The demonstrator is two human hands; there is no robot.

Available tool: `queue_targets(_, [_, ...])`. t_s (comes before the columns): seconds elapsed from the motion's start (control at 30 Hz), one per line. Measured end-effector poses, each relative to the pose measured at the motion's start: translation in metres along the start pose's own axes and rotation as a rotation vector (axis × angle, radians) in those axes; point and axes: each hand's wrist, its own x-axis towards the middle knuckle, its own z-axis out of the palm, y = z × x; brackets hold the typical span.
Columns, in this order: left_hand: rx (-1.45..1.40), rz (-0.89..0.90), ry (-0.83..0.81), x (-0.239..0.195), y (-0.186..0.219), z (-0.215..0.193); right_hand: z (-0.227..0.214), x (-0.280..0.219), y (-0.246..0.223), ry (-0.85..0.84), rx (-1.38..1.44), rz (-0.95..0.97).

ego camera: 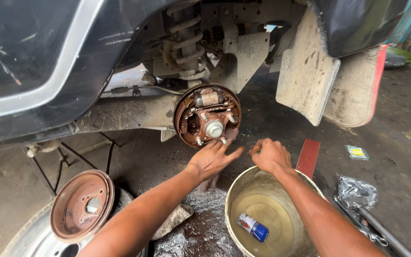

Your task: The person cleans the brake assembly with a rag and applies lubricant using a small brush. They then use a screwdriver to adjust components within the drum brake assembly, including springs and the wheel cylinder area, while working in a vehicle service bay.

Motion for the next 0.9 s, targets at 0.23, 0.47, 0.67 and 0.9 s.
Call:
queue_targets(0.23, [0.116, 0.032, 0.178, 0.0, -0.012, 0.021, -0.006, 0.008, -0.013, 0.013, 0.022, -0.018])
queue_targets(0.47, [0.396, 0.137, 0.131, -0.045, -0.036, -0.008, -0.012, 0.005, -0.002, 0.023, -0.013, 0.001])
queue_targets(0.67, [0.563, 0.137, -0.2, -0.075, -0.041, -0.03, -0.019, -0.001, 0.02, 0.038, -0.032, 0.03])
queue_targets(0.9, [0.357, -0.025, -0.163, -0.056, -0.027, -0.005, -0.012, -0.007, 0.026, -0.013, -0.024, 0.07])
